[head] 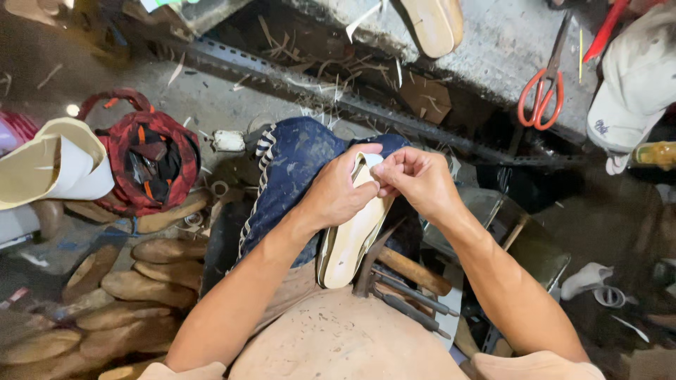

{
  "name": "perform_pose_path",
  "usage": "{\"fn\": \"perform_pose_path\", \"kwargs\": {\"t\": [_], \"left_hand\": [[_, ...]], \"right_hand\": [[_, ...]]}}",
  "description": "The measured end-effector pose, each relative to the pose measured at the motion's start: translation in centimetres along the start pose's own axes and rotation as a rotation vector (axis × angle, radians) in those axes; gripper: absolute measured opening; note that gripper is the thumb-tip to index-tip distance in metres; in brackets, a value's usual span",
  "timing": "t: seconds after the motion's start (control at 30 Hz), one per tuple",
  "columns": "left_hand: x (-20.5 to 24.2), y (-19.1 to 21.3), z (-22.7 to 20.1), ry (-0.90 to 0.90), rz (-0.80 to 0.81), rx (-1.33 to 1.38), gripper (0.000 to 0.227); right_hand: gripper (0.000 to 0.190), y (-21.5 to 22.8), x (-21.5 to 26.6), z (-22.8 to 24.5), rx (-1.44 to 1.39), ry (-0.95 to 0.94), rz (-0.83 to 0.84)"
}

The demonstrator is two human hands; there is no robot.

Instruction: The person uses a hammer to tap the edges of a white shoe upper held in their left hand. They repeatedly strike the rim of the shoe to shape or secure the material while working in a cluttered workshop environment.

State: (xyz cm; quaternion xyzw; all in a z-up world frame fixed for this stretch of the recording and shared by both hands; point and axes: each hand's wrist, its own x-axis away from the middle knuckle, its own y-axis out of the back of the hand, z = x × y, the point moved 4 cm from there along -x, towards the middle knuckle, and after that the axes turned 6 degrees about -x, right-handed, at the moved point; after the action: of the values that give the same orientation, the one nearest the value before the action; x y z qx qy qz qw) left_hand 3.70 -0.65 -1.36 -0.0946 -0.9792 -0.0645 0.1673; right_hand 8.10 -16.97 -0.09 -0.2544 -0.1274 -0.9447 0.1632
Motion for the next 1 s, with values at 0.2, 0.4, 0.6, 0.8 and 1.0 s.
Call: {"fn": "perform_pose_path", "kwargs": {"t": [0.2, 0.4, 0.6, 0.8, 1.0], "left_hand": [[0.1, 0.1, 0.0, -0.008, -0.013, 0.046, 0.067], [0.3, 0.4, 0.9, -0.013, -0.040, 0.075, 0.066], [0.8, 0.7, -0.5, -0.076, 0.011, 0.050, 0.063], [0.8, 0.6, -0.8, -0.047, -0.026, -0.005, 0.061], [0.0, -0.2, 1.1, -0.049, -0.064, 0.012, 0.065]], "right_hand": [[0.018, 0.6, 1.0, 0.5, -0.049, 0.017, -0.067], [0.016, 4.1, 10.1, 2.5, 0.472, 0.142, -0.333], [0.045, 2.0, 15.2, -4.8, 1.193, 0.108, 0.243], [0.018, 3.4, 16.3, 2.3, 0.410, 0.399, -0.043], [0.022, 0.4, 10.6, 4.4, 0.331, 0.420, -0.358]]}}
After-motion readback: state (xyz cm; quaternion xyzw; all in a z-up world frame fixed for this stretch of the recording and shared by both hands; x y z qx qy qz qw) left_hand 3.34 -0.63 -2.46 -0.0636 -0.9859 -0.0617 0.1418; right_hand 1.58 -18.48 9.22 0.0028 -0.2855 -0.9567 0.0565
